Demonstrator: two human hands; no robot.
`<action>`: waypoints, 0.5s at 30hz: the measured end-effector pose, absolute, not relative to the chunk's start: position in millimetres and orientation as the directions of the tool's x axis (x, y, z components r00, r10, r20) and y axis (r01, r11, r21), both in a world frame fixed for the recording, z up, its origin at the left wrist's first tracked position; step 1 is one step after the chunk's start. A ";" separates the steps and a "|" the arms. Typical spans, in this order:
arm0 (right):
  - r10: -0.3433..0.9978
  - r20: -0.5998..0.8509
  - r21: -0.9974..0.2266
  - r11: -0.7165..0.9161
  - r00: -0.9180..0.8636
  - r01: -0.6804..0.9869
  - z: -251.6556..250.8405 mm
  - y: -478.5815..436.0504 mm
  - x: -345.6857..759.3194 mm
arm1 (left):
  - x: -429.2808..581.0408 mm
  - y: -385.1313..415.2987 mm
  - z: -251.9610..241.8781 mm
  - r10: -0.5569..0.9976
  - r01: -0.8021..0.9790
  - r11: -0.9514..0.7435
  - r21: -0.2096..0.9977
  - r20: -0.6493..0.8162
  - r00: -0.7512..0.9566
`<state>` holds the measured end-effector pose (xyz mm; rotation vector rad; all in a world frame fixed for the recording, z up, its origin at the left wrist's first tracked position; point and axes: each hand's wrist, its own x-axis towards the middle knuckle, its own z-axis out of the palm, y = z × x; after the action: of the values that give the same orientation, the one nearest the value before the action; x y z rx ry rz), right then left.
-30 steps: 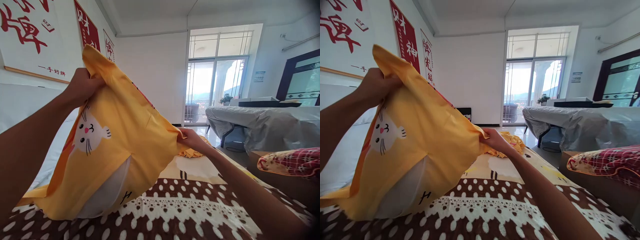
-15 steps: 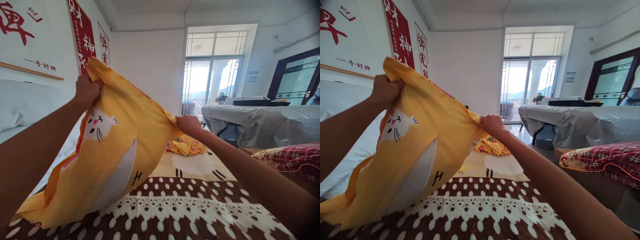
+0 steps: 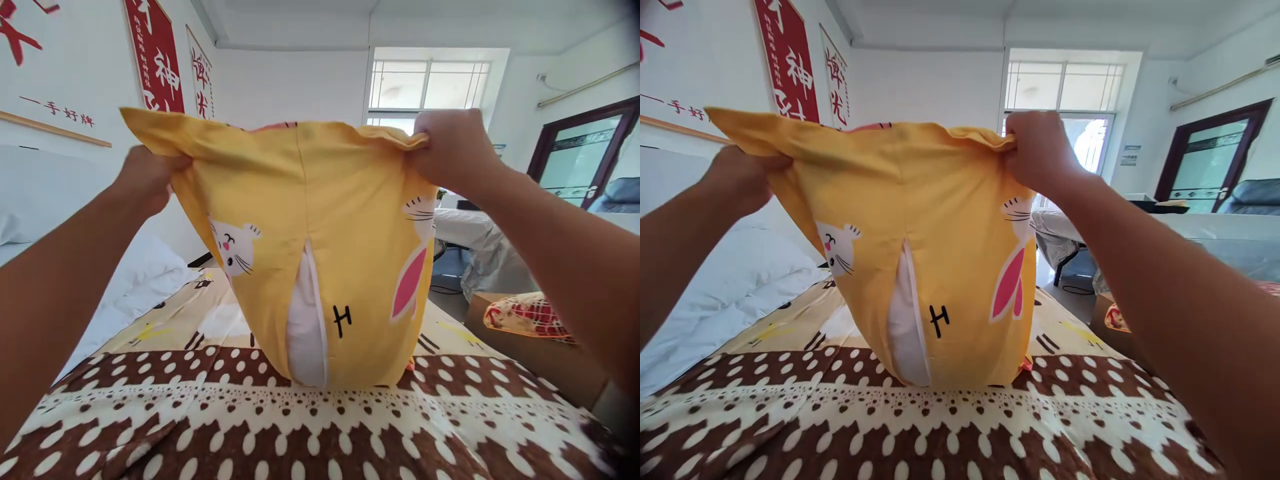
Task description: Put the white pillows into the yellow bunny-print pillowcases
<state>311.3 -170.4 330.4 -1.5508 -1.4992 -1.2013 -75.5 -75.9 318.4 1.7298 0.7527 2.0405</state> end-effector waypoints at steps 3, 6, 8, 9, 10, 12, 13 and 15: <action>0.326 0.943 -0.075 0.019 0.065 0.997 336.5 -179.3 322.9 | -70.0 -79.5 310.4 0.635 0.003 -0.771 0.636 0.770 0.058; 0.334 0.920 -0.288 0.221 0.205 0.932 331.5 -184.7 318.2 | -69.8 -91.0 315.9 0.629 0.220 -0.771 0.598 0.770 0.109; 0.427 0.881 -0.366 0.339 0.205 0.867 327.5 -188.5 315.2 | -69.5 -101.6 321.6 0.652 0.443 -0.693 0.569 0.757 0.048; 0.507 0.845 -0.401 0.396 0.167 0.826 326.8 -191.5 316.0 | -69.0 -106.7 323.8 0.659 0.524 -0.648 0.552 0.752 0.023; 0.599 0.793 -0.444 0.445 0.110 0.778 327.0 -195.4 318.9 | -68.3 -111.3 325.1 0.663 0.574 -0.616 0.539 0.748 0.010; 0.761 0.648 -0.534 0.491 -0.040 0.689 328.2 -205.7 330.7 | -67.0 -117.5 323.2 0.669 0.571 -0.627 0.530 0.742 0.047; 0.815 0.571 -0.569 0.481 -0.101 0.667 327.7 -211.4 338.4 | -66.6 -119.0 319.3 0.674 0.537 -0.650 0.538 0.735 0.080; 0.877 0.452 -0.597 0.433 -0.163 0.675 321.3 -221.2 352.1 | -66.1 -118.7 304.7 0.678 0.452 -0.687 0.568 0.725 0.120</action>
<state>352.1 -221.2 321.3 -1.3130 -1.9103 0.3294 -66.1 -118.7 304.7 2.1855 1.1247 1.6001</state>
